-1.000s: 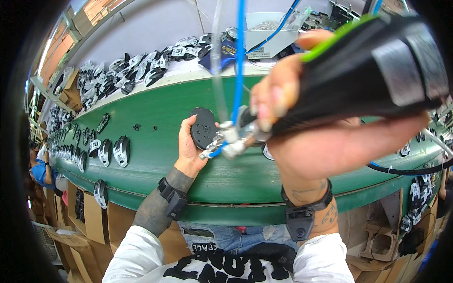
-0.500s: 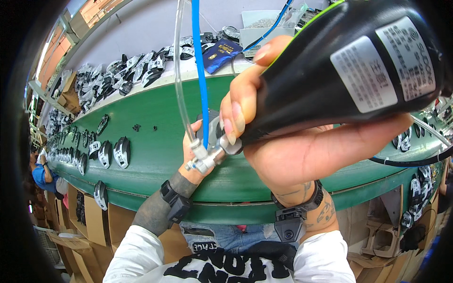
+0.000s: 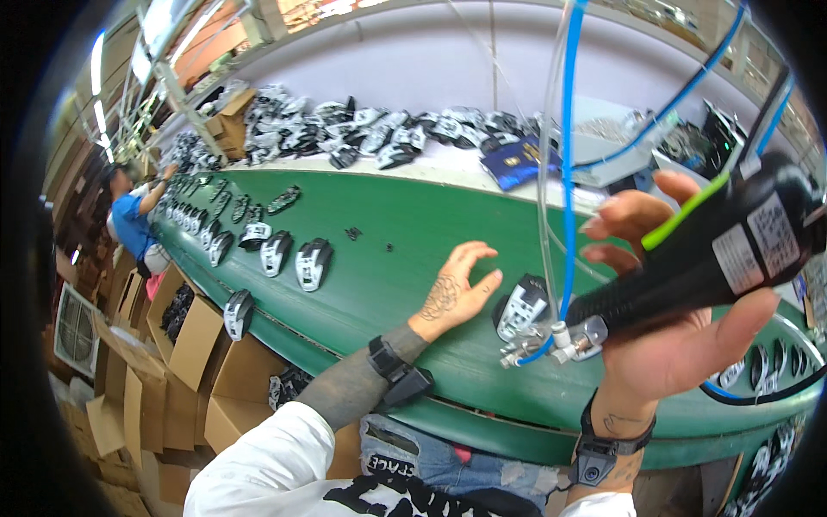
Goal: The recorder uses a pneumatic screwdriver to fasten components onto computer mice on an assembly line.
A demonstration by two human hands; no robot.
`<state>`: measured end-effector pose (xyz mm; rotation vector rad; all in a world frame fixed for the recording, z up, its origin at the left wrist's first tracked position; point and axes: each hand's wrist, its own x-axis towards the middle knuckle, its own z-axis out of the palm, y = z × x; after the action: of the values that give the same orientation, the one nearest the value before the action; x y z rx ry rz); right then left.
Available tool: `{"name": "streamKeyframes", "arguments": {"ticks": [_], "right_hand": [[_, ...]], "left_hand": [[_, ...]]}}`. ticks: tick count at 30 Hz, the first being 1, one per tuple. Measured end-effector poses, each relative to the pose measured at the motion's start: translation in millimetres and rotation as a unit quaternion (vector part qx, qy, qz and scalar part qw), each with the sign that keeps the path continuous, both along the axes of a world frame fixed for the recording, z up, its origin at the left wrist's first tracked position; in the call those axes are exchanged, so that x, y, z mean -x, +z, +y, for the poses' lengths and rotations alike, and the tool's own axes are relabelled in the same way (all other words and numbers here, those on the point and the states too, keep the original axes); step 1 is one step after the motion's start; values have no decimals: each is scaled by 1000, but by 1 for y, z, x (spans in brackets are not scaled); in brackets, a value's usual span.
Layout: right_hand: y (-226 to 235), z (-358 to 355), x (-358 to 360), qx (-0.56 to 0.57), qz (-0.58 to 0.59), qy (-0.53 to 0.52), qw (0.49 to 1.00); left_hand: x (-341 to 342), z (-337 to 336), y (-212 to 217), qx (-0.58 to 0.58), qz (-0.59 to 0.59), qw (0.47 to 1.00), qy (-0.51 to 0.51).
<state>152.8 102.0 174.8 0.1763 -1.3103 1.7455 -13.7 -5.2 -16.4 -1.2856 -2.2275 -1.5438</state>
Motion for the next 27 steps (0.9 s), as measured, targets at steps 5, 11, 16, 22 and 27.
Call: {"name": "streamKeyframes", "arguments": {"ticks": [5,11,16,22,27], "right_hand": [[4,6,-9,-62,-30,-105,992],[5,11,-13,-89,1,-79,993],[2,14,-13,-121,11,22,992],[21,13,-9,-125,71,29,989],[49,62,-16,-268,49,305,913]], "left_hand": [[5,-10,-13,154,63,985,-49],[-3,-14,-7,196,119,972,-58],[-3,-12,-10,201,119,970,-64],[-4,-5,-5,196,135,968,-76],[-8,-9,-8,218,144,962,-83]]}}
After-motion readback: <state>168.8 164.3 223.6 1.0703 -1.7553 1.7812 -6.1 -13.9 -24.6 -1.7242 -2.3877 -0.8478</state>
